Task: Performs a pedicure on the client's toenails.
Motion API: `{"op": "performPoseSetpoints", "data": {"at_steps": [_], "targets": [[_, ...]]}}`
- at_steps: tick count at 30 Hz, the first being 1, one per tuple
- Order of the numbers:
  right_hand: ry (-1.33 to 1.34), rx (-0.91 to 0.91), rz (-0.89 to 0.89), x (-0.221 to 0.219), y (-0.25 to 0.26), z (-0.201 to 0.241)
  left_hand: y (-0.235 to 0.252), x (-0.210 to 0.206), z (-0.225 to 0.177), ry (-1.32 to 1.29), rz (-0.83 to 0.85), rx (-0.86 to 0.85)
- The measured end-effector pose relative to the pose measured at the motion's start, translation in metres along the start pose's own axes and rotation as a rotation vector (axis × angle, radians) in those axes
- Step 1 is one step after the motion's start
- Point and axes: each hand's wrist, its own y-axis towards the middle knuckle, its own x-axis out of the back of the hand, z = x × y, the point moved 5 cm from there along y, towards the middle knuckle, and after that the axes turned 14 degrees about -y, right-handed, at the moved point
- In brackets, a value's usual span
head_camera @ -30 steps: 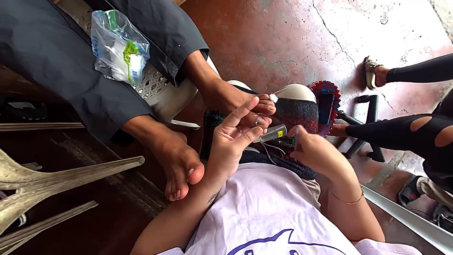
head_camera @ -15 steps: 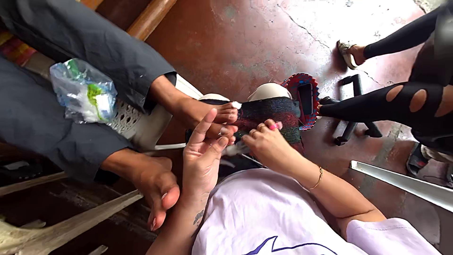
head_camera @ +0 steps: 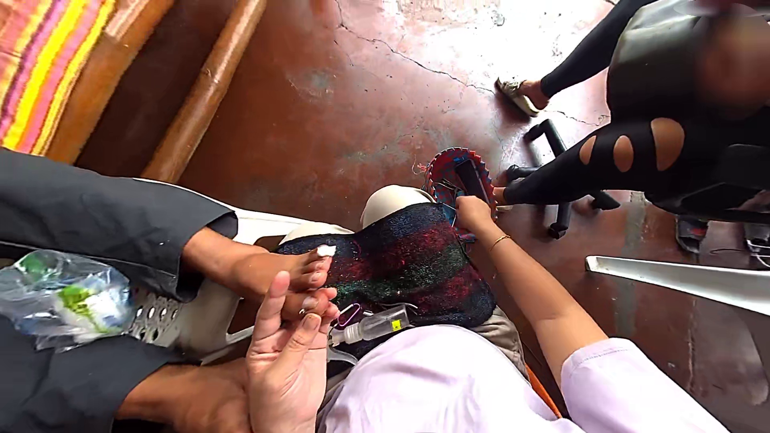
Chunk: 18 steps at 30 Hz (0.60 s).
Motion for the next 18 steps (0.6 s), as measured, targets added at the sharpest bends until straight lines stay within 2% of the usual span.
{"op": "performPoseSetpoints", "data": {"at_steps": [3,6,8,10,12,13,15,17,18], "targets": [[-0.066,0.009,-0.014,-0.029,0.015,0.000,-0.002,-0.002,-0.001,-0.022,-0.049,-0.003],[0.077,0.094,-0.146,-0.010,0.009,0.002,-0.005,-0.002,-0.002,-0.025,-0.081,-0.002],[0.337,0.190,-0.337,0.038,-0.019,0.010,-0.005,0.000,-0.001,-0.014,-0.108,-0.003],[0.781,0.297,-0.538,0.082,-0.066,0.018,-0.006,0.001,0.000,-0.023,-0.122,0.000],[1.146,0.520,-0.590,0.107,-0.115,0.033,-0.007,0.001,0.001,-0.044,-0.120,0.002],[1.144,0.604,-0.545,0.109,-0.134,0.041,-0.007,0.001,0.002,-0.044,-0.116,0.001],[0.844,0.675,-0.430,0.097,-0.154,0.054,-0.006,0.001,0.003,-0.043,-0.117,-0.006],[0.585,0.658,-0.408,0.085,-0.161,0.064,-0.006,0.000,0.004,-0.047,-0.125,-0.011],[0.627,0.645,-0.427,0.087,-0.165,0.069,-0.006,0.000,0.004,-0.046,-0.122,-0.010]]}}
